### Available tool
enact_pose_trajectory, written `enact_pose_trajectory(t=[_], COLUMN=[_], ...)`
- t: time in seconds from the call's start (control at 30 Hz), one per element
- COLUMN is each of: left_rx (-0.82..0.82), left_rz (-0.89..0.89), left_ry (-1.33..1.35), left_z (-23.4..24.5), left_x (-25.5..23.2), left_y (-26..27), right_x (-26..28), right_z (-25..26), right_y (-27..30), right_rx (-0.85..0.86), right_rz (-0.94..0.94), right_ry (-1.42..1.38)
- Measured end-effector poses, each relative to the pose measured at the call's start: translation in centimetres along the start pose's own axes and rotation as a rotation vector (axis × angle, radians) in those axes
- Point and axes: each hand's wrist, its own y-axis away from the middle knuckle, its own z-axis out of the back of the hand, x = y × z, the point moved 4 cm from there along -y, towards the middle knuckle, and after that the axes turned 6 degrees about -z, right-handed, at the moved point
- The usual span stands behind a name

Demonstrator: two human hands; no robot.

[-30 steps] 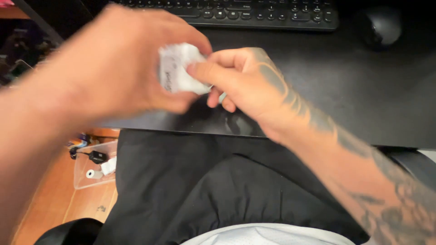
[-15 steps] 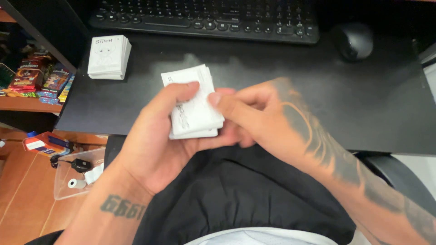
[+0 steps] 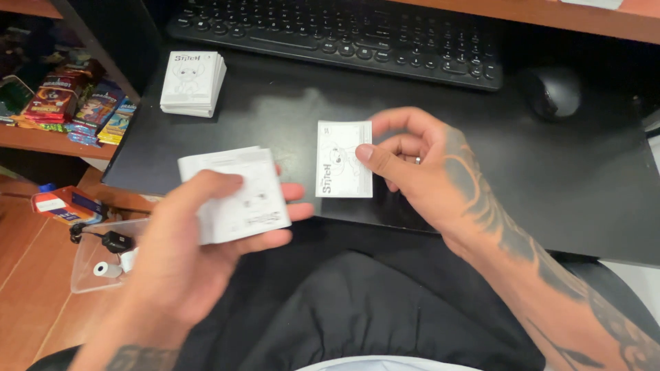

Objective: The person repeatedly picks up small white cards from a stack, flips them over to view the printed side, and places them into separate piles on the desk. The cards feature a cartoon character and the word 'Stitch'. The person continues this sorting process throughout the clip.

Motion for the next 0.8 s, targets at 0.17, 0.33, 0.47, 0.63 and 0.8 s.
enact_pose_trajectory(t=[0.17, 0.33, 0.47, 0.63, 0.8], left_rx=[-0.051, -0.038, -0.008, -0.019, 0.031], left_rz=[-0.048, -0.125, -0.153, -0.027, -0.024], left_ry=[0.007, 0.006, 0.015, 0.049, 0.06], left_z=[3.0, 2.2, 0.2, -2.0, -2.2], left_x=[0.0, 0.6, 0.9, 0.3, 0.0], left_y=[-0.5, -0.9, -0.6, 0.7, 0.6], right_x=[-0.3, -0.5, 2.8, 0.1, -2.2], right_z=[-2.0, -2.6, -2.2, -1.3, 3.3], right_y=[-1.6, -1.7, 1.4, 0.3, -1.8], right_rx=[-0.03, -0.132, 0.084, 0.181, 0.103], right_rz=[0.087, 0.463, 0.113, 0.165, 0.14], right_ry=[0.09, 0.331, 0.063, -0.311, -0.536])
